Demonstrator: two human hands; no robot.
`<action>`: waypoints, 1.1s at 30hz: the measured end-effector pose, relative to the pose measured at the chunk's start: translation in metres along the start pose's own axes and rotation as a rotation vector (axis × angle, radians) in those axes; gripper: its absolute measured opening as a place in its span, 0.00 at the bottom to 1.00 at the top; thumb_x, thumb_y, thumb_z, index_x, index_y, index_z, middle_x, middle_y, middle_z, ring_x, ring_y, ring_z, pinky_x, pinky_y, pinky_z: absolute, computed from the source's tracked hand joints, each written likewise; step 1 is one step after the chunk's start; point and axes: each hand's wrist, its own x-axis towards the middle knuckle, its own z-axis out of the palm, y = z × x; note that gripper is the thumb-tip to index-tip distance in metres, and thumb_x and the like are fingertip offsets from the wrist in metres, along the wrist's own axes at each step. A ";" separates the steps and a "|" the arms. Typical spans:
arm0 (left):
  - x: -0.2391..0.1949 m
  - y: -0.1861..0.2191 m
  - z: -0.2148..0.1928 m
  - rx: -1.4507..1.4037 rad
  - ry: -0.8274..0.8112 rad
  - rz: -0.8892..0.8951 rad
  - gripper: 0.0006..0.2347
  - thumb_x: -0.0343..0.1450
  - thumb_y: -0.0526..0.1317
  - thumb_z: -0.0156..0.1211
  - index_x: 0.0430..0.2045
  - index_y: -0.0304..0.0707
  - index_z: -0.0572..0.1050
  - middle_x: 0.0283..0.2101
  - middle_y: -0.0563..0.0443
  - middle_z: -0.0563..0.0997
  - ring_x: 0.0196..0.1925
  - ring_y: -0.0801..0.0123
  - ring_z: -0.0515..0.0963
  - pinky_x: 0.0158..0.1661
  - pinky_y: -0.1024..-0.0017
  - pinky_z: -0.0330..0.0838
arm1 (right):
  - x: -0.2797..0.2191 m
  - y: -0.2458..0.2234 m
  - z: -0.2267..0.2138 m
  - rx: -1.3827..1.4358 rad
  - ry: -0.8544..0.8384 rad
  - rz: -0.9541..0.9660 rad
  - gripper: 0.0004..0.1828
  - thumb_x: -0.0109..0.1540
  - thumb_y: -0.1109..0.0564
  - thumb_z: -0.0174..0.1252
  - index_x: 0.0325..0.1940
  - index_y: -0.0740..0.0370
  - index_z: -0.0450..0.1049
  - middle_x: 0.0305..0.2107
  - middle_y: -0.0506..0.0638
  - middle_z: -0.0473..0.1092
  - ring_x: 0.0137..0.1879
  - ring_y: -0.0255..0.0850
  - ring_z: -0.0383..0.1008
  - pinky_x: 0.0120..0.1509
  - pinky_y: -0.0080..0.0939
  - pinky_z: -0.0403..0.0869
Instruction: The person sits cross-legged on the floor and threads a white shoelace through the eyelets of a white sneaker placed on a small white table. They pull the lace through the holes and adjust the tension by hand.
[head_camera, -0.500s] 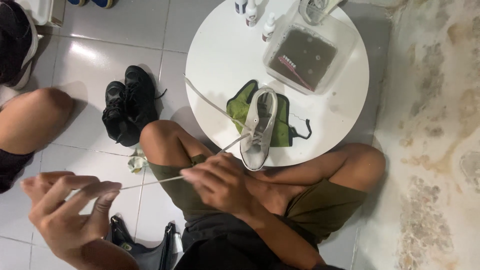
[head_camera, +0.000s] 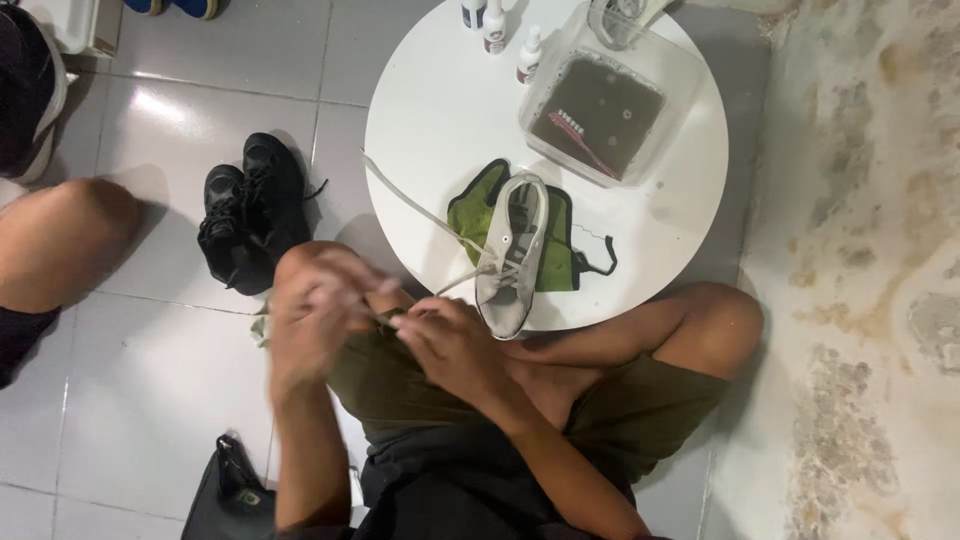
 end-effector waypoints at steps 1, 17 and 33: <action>0.006 0.000 0.023 -0.115 0.048 -0.092 0.04 0.77 0.32 0.53 0.33 0.32 0.73 0.36 0.36 0.82 0.36 0.56 0.84 0.39 0.63 0.77 | -0.002 0.012 -0.004 -0.033 -0.034 -0.002 0.07 0.65 0.55 0.62 0.46 0.56 0.80 0.39 0.54 0.76 0.43 0.55 0.79 0.45 0.52 0.76; -0.002 -0.155 0.134 0.726 -0.155 -0.321 0.05 0.73 0.38 0.61 0.38 0.45 0.82 0.36 0.46 0.82 0.35 0.48 0.85 0.35 0.55 0.81 | -0.030 0.118 -0.065 -0.353 0.244 0.822 0.10 0.58 0.48 0.68 0.35 0.55 0.80 0.28 0.52 0.79 0.40 0.54 0.81 0.44 0.56 0.79; -0.006 -0.163 0.134 0.788 -0.323 -0.285 0.07 0.69 0.44 0.63 0.37 0.47 0.81 0.35 0.50 0.79 0.35 0.46 0.84 0.35 0.51 0.80 | -0.048 0.135 -0.079 0.302 0.242 0.809 0.07 0.67 0.64 0.58 0.43 0.71 0.80 0.31 0.65 0.79 0.38 0.49 0.82 0.45 0.48 0.81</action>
